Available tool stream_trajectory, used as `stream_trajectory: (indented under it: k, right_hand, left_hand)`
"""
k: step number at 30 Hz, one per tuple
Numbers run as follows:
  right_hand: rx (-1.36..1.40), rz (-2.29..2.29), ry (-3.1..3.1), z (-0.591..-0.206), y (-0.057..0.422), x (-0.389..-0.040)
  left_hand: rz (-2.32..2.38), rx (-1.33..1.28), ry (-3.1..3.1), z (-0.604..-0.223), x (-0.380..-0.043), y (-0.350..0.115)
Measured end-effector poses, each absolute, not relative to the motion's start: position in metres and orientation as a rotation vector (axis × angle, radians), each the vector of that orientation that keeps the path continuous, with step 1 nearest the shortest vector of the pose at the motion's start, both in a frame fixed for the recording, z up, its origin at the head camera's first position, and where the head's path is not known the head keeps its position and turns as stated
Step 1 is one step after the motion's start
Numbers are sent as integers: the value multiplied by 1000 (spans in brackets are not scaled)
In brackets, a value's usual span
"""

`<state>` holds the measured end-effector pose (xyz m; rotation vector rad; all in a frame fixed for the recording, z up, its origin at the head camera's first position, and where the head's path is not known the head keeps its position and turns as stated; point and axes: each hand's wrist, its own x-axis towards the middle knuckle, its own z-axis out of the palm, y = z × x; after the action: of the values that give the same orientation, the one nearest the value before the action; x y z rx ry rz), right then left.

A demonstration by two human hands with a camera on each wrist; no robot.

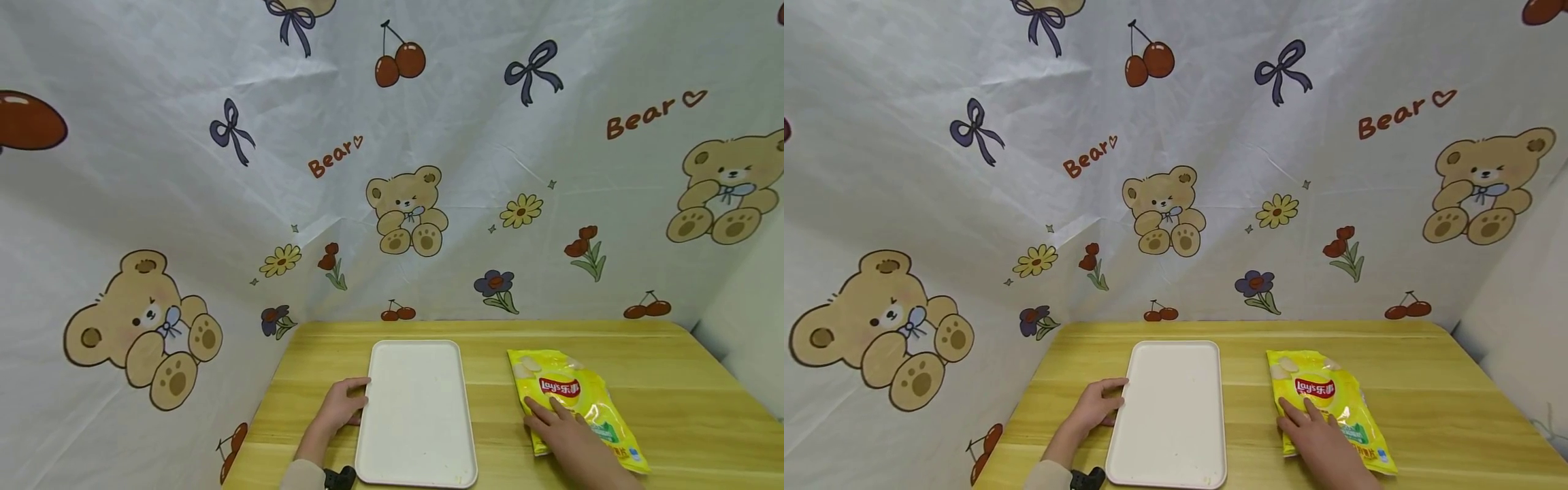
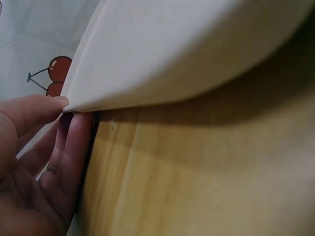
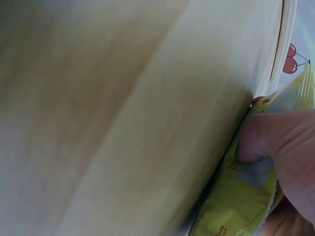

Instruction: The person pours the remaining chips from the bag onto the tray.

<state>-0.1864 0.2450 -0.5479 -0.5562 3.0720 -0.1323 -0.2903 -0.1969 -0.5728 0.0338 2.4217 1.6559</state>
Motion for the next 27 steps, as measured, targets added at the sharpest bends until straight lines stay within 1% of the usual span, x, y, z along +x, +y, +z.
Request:
stream_trajectory:
  k: [5,27]
  right_hand:
    - [-612,-104,3101,-546,248,-186]
    - [-590,-83,3084,-539,258,-182]
  left_hand:
    - [1677,34,2402,-573,-289,-196]
    - [1711,28,2391,-577,-289,-196]
